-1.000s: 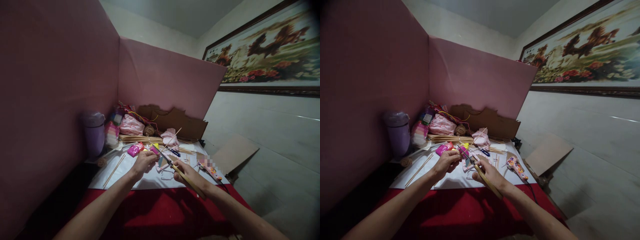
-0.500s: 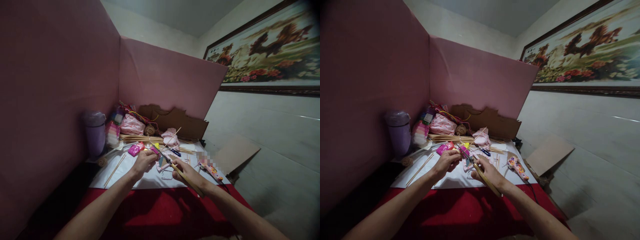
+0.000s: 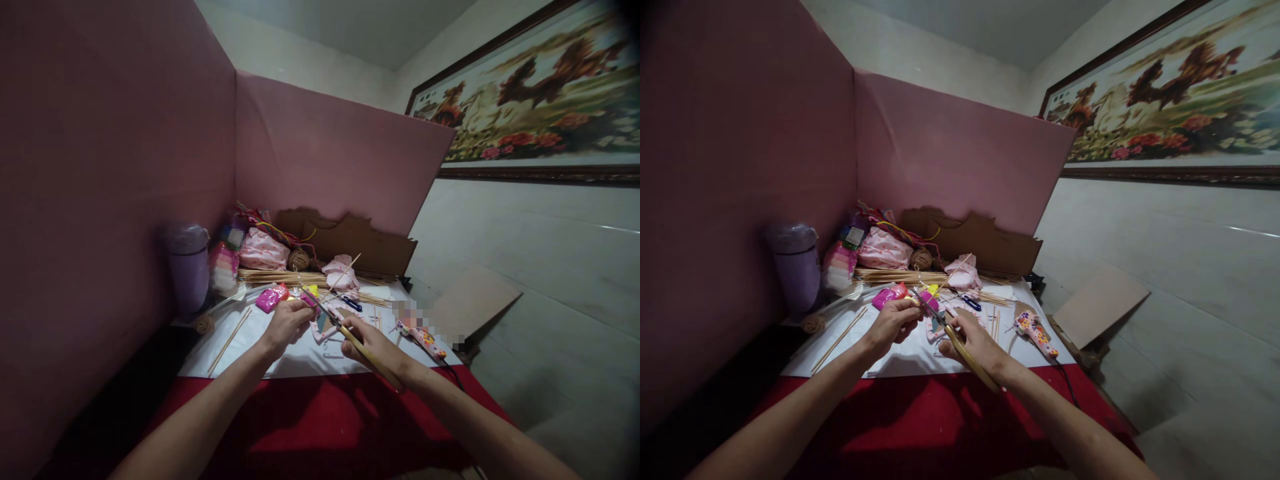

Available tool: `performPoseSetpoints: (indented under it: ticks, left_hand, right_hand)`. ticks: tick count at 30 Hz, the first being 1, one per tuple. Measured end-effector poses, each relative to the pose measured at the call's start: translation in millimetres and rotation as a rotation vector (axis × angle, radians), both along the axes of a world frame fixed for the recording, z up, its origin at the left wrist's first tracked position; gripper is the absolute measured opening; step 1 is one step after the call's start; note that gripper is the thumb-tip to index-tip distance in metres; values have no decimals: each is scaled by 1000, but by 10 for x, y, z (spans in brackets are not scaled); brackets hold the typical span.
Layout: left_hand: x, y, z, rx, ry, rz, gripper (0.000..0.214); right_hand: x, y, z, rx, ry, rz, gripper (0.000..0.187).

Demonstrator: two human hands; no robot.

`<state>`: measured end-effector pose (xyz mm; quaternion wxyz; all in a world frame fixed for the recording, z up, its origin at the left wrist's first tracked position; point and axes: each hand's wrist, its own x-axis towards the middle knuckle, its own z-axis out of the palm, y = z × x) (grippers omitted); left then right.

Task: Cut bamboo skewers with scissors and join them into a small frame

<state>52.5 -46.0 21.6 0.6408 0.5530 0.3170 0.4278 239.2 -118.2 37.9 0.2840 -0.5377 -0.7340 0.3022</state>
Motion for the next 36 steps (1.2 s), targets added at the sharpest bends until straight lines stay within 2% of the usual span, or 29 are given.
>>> performPoseSetpoints:
  ticks: [5,12,28,36]
  left_hand:
    - [-4,1,-14,-1,-12,2,18]
    - [-9,0,4,35,52,41,22]
    - [-8,-19,26,32,53,47,21]
    - [-2,-25,46,17,66,61,19]
  right_hand:
    - [-10,-3,-34,-55,39,22,60]
    - [3,15,-33,42,-24,-12,63]
    - [-2,27,-13,67,-34,14,67]
    - [-20,26,-8,-14,10,24,69]
